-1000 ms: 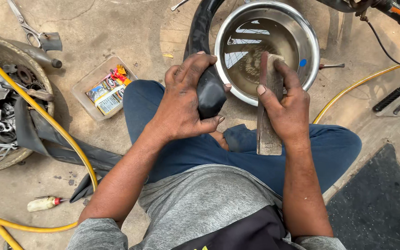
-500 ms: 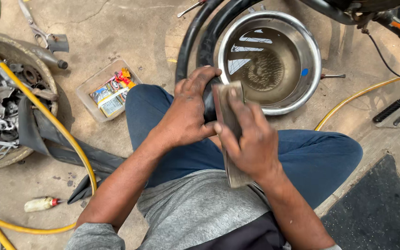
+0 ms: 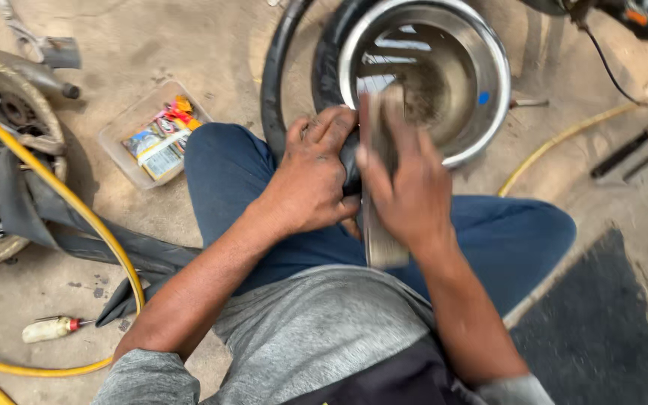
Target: The person sits on the ground and repairs a bicycle inner tube. They roughen the surface with a metal rasp, apply glue from a tube, and then affix a patch to the tube.
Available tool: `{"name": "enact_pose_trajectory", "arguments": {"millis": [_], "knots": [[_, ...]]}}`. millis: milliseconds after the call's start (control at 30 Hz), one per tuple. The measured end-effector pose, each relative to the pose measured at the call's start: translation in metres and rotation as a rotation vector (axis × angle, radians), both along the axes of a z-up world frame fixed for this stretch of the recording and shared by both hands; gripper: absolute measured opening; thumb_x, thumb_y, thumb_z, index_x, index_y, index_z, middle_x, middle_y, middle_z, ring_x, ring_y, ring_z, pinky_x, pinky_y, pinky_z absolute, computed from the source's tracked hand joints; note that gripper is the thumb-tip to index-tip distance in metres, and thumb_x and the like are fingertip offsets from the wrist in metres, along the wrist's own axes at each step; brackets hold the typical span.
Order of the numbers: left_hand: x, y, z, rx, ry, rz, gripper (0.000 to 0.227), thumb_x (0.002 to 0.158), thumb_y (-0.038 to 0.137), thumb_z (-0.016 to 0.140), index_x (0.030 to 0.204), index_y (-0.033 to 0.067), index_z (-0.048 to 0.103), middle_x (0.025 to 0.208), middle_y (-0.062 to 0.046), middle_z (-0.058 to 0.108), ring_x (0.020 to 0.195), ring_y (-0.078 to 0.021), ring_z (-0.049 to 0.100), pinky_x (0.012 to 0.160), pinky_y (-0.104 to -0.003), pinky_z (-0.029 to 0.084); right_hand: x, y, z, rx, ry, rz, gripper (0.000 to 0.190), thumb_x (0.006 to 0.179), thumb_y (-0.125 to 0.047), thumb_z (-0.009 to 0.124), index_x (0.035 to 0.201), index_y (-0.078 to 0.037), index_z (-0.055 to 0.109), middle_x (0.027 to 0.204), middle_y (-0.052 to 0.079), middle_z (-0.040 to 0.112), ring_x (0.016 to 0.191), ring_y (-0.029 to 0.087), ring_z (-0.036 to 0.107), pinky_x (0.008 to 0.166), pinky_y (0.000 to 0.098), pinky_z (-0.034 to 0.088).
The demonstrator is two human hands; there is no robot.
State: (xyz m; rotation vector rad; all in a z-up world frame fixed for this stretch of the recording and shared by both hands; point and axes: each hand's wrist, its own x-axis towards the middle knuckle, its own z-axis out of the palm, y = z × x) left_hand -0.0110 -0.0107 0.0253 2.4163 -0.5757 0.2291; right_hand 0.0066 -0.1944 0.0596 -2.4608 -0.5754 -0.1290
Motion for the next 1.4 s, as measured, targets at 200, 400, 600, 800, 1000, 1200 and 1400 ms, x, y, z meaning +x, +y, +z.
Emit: {"name": "enact_pose_trajectory", "arguments": {"millis": [200,400,600,800,1000,1200,1400], "knots": [[0.001,0.002,0.008,0.060,-0.031,0.017,0.044,0.060,0.038,0.084,0.075,-0.0026,0.076,0.153,-0.017,0.043,0.145,-0.0343,0.035,0.109,-0.059,0.030,0.087,-0.022,-0.007,0.141,-0.260,-0.250,0.064,0.103,-0.029,0.077,0.148,0.007,0.049,0.144,0.028,0.060,0.135,0.041,0.062,0.116,0.0471,0.049],[-0.004,0.010,-0.007,0.008,-0.114,0.078,0.046,0.062,0.039,0.085,0.088,0.0003,0.079,0.151,-0.021,0.043,0.144,-0.0357,0.035,0.109,-0.060,0.028,-0.028,-0.023,-0.011,0.060,0.025,0.091,0.068,0.098,-0.032,0.069,0.149,0.007,0.049,0.136,0.031,0.061,0.130,0.043,0.063,0.111,0.0499,0.050],[0.005,-0.017,0.000,0.062,-0.072,-0.011,0.051,0.064,0.038,0.085,0.088,-0.0053,0.076,0.152,-0.022,0.043,0.143,-0.0380,0.036,0.111,-0.056,0.031,0.094,-0.010,-0.018,0.102,-0.029,-0.256,0.056,0.101,-0.030,0.072,0.144,0.001,0.056,0.135,0.023,0.066,0.128,0.037,0.064,0.112,0.0447,0.049],[-0.011,0.001,-0.024,0.048,-0.179,0.085,0.053,0.061,0.035,0.085,0.097,-0.0037,0.077,0.151,-0.019,0.044,0.144,-0.0356,0.037,0.111,-0.054,0.031,-0.012,-0.018,0.021,0.219,0.214,-0.052,0.068,0.099,-0.031,0.066,0.149,0.008,0.044,0.144,0.032,0.058,0.135,0.042,0.061,0.112,0.0471,0.051],[-0.005,-0.035,-0.027,0.132,-0.061,-0.016,0.055,0.059,0.035,0.087,0.096,-0.0037,0.076,0.149,-0.022,0.044,0.142,-0.0383,0.038,0.112,-0.054,0.033,0.071,0.004,-0.019,0.073,0.036,-0.206,0.053,0.108,-0.034,0.067,0.145,0.001,0.054,0.137,0.025,0.066,0.130,0.041,0.062,0.111,0.0447,0.047],[-0.007,-0.005,-0.013,0.048,-0.171,0.024,0.058,0.063,0.046,0.087,0.099,0.0004,0.078,0.156,-0.015,0.041,0.146,-0.0335,0.034,0.110,-0.055,0.032,0.100,-0.068,-0.066,0.757,0.242,-0.098,0.055,0.104,-0.015,0.068,0.149,0.010,0.048,0.141,0.021,0.063,0.130,0.025,0.065,0.111,0.0335,0.054],[-0.005,0.008,-0.034,0.094,-0.115,0.065,0.065,0.067,0.057,0.085,0.092,-0.0026,0.075,0.159,-0.012,0.035,0.148,-0.0327,0.033,0.114,-0.055,0.030,0.034,-0.073,-0.071,0.625,0.499,-0.146,0.066,0.093,-0.012,0.073,0.149,0.008,0.044,0.119,0.018,0.069,0.105,0.017,0.068,0.088,0.0272,0.057]]}}
